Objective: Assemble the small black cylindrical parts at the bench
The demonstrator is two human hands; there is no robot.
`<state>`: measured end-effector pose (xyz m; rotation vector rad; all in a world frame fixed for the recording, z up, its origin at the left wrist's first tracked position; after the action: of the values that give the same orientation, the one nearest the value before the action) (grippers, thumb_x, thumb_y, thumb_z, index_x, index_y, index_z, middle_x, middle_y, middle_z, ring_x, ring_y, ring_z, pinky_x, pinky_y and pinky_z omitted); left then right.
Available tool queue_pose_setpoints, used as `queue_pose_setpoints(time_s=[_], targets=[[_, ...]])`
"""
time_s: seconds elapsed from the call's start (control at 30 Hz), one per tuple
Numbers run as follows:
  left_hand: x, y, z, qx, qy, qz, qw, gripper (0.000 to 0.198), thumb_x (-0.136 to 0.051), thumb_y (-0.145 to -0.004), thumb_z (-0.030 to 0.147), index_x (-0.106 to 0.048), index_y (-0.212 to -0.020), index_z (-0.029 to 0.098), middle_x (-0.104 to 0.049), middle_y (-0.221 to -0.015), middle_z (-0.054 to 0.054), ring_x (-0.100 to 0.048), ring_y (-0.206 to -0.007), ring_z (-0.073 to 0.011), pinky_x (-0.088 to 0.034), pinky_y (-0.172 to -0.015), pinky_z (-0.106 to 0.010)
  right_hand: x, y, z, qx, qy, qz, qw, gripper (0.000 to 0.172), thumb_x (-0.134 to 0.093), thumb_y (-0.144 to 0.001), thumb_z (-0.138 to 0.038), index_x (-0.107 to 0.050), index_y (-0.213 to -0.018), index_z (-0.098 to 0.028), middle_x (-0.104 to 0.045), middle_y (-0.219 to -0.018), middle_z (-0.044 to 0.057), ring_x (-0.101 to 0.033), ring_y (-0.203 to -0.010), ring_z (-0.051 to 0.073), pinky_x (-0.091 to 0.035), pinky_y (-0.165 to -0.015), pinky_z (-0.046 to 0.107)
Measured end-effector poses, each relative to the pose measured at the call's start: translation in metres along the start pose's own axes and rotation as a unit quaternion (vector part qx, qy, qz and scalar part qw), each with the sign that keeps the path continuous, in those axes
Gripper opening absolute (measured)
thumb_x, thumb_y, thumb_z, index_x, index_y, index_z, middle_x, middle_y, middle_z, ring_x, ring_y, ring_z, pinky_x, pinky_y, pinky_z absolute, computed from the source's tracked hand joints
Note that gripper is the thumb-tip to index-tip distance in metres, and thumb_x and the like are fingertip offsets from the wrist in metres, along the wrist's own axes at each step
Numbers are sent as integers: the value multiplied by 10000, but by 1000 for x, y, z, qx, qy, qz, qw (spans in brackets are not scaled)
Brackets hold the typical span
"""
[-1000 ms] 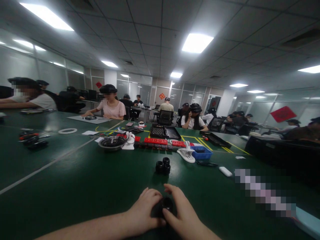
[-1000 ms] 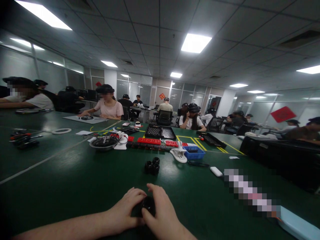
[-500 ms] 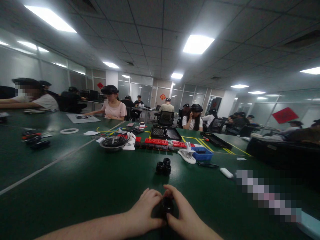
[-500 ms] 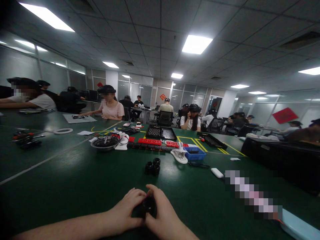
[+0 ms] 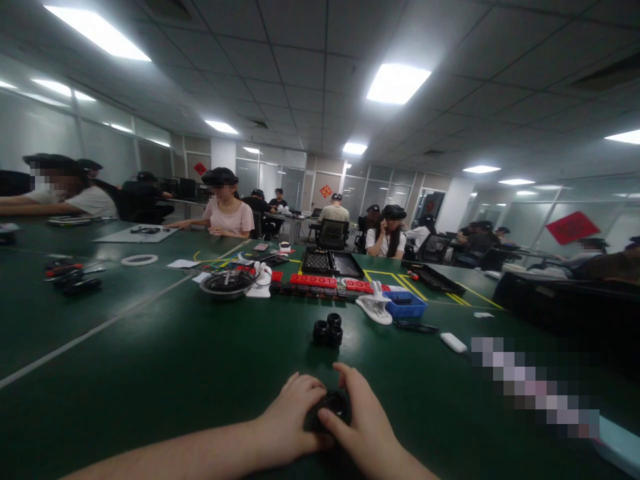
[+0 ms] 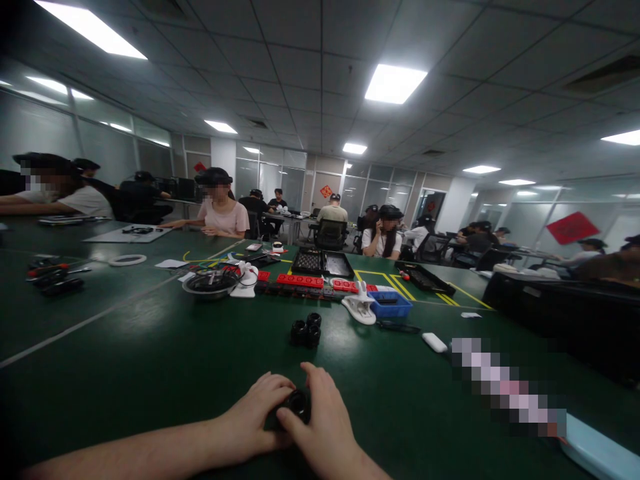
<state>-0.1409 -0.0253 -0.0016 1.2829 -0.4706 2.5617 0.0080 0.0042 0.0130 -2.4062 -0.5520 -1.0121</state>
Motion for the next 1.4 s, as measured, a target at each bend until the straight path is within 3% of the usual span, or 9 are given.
queue_pose_setpoints(time_s=[0.23,0.4,0.53,0.67,0.8,0.93,1.13,1.27,1.4], targets=[[-2,0,-1,-12,3,7,1000,337,-612,-663,409,-556,-938,222,-514,-1043,-36,-456,-984,-231,-232,-964,-429,-1,-1,-1,-20,4,-19,1000,586,-621,-615,-243,-431,-1163,-156,-534,-1057,89,-492,-986,223,-370,-881,335],[-1,1,-2,2,19,-7,1000,428,-625,-653,420,-529,-1033,247,-500,-1077,-39,-435,-1025,-239,-159,-997,-464,14,0,-3,50,-53,-94,993,599,-554,-629,-136,-390,-1202,-195,-532,-1094,55,-485,-1021,182,-341,-921,311],[0,1,-3,14,24,-17,999,498,-652,-632,400,-506,-1085,254,-491,-1093,-51,-426,-1042,-239,-151,-998,-473,24,1,-2,69,-102,-119,985,596,-518,-643,-106,-364,-1210,-208,-514,-1131,51,-462,-1056,175,-317,-942,318],[1,1,-2,16,21,-18,999,442,-657,-626,407,-540,-1024,256,-492,-1091,-48,-424,-1042,-239,-154,-997,-472,25,-1,1,72,-141,-91,983,514,-435,-689,-106,-368,-1188,-213,-524,-1076,40,-477,-1002,166,-342,-895,310],[3,2,0,12,18,-17,1000,428,-650,-633,416,-548,-1016,255,-498,-1087,-34,-427,-1039,-240,-152,-1001,-466,22,-1,1,69,-151,-35,985,267,-334,-693,-111,-497,-893,-180,-532,-802,14,-498,-764,148,-398,-694,264],[1,2,-1,10,15,-15,1000,448,-663,-623,397,-547,-1033,257,-499,-1093,-37,-424,-1046,-238,-156,-1000,-463,22,-2,-1,36,-77,-14,996,72,-412,-734,-213,-476,-743,-180,-496,-673,-11,-465,-634,131,-366,-597,243],[2,2,0,15,19,-18,1000,449,-653,-635,420,-546,-1039,257,-492,-1108,-51,-419,-1060,-234,-130,-1006,-480,24,-8,7,-46,-8,-32,998,251,-529,-715,-411,-510,-853,-202,-518,-626,-31,-468,-556,124,-326,-531,237],[4,3,2,18,21,-18,999,438,-637,-647,439,-548,-1032,251,-494,-1105,-56,-417,-1062,-238,-123,-1009,-487,19,-14,20,-89,-132,-14,987,235,-417,-766,-429,-483,-775,-203,-466,-598,-38,-464,-569,123,-332,-516,227],[3,4,1,14,21,-17,1000,443,-630,-646,461,-544,-1030,256,-495,-1103,-58,-416,-1066,-236,-120,-1007,-496,16,-20,37,-181,-279,-14,943,116,-358,-708,-260,-410,-799,-210,-439,-605,-49,-436,-520,105,-331,-486,212]])
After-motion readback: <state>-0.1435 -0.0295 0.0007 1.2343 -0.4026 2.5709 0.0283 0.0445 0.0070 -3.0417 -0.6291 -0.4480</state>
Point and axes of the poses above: each hand's wrist, its own y-axis away from the middle knuckle, its own x-axis out of the back of the hand, z = x × y, the point moved 2 cm from there along -y, towards the middle knuckle
